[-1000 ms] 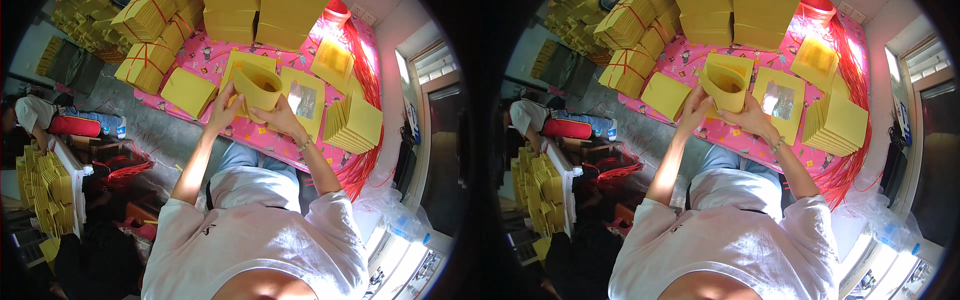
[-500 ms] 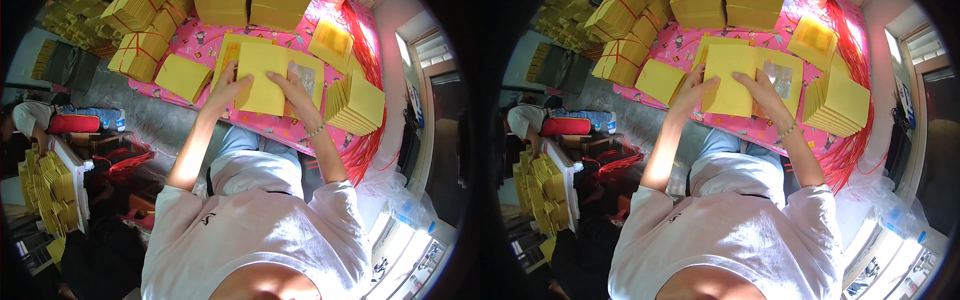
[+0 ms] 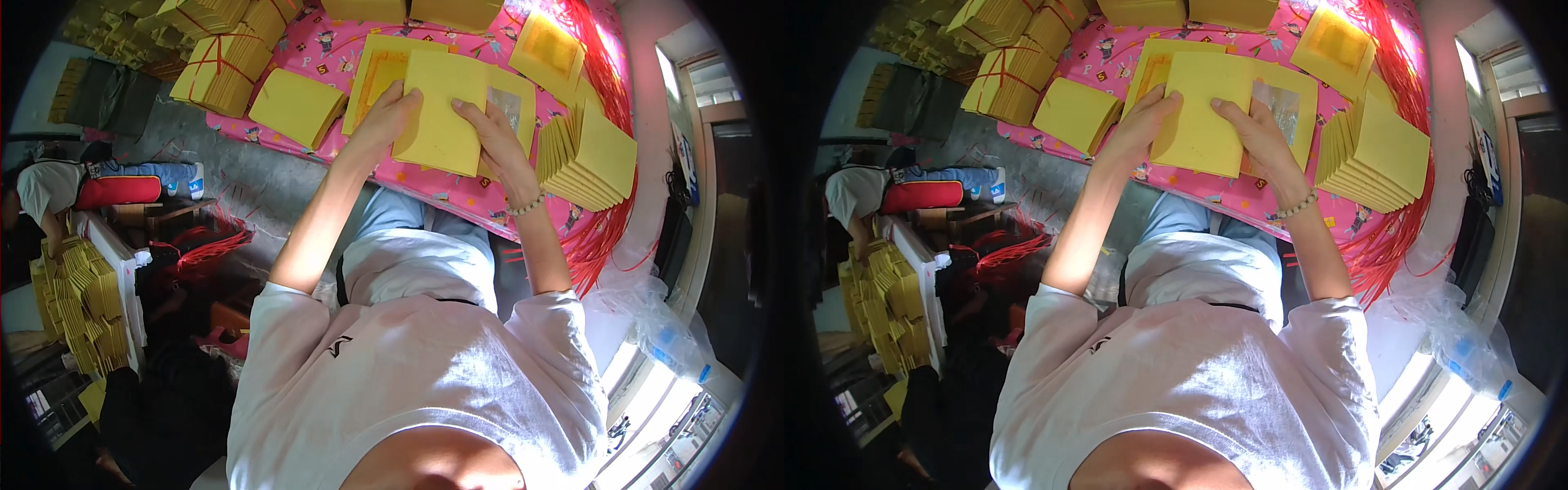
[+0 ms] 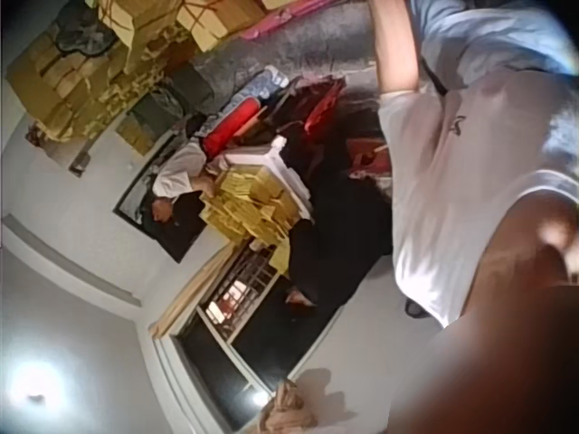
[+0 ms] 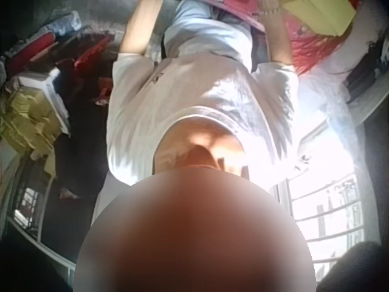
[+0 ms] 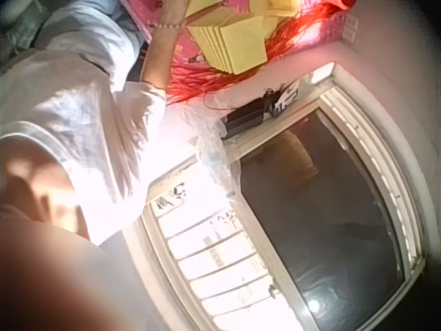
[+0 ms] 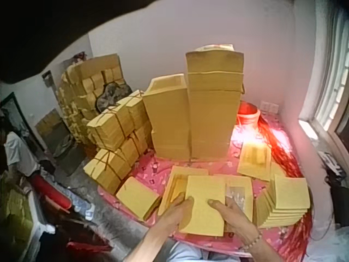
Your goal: Inspecting and sorting sheets of joss paper with foil centers for quality.
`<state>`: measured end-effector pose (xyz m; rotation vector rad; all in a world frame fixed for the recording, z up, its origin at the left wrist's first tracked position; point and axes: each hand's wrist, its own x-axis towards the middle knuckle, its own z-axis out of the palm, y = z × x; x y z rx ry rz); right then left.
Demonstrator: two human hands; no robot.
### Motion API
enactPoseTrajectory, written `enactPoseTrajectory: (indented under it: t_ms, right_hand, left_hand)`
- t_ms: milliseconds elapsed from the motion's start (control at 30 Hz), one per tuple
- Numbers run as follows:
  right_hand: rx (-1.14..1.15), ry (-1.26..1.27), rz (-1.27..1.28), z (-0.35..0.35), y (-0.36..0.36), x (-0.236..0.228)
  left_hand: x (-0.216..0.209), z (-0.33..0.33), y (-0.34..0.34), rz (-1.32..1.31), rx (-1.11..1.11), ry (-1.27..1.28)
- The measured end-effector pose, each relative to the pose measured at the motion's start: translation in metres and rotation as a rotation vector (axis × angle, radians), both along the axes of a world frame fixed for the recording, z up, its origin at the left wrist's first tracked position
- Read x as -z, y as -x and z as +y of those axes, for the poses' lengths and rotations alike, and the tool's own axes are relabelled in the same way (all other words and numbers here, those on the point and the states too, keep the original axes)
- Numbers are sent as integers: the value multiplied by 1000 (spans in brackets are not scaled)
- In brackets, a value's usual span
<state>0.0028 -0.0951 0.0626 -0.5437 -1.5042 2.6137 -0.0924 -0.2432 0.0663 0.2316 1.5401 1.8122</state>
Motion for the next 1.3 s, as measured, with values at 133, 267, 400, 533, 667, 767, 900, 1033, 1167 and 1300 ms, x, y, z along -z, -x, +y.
enactPoseTrajectory:
  t_ms: [133, 267, 400, 533, 667, 767, 900, 1033, 1167, 1300]
  right_hand:
    - [4, -79, 32, 0, -2, 1]
    - [66, -153, 92, -6, -3, 4]
    - [139, -134, 51, -13, -3, 1]
    - [172, -83, 20, -16, -3, -3]
    - [149, -36, -2, -14, -4, -6]
    - [117, -70, -3, -15, -5, -5]
    - [133, -194, 81, -18, -6, 0]
    - [114, -220, 115, -16, -13, -8]
    - [85, -298, 98, -19, -17, -13]
    - [136, -357, 201, -20, -23, -6]
  left_hand:
    - [4, 0, 2, -17, 40, -67]
    - [4, 2, -6, -71, -34, -148]
    - [3, 12, -13, -29, -115, -120]
    - [0, 14, -17, -67, -173, -96]
    - [3, 14, -15, -60, -139, -136]
    - [9, 17, -15, -12, -163, -142]
    - [14, 16, -20, 96, -185, -123]
    - [10, 14, -31, 268, -196, -206]
    - [15, 12, -37, 516, -252, -184]
    - [4, 6, -46, 642, -230, -124]
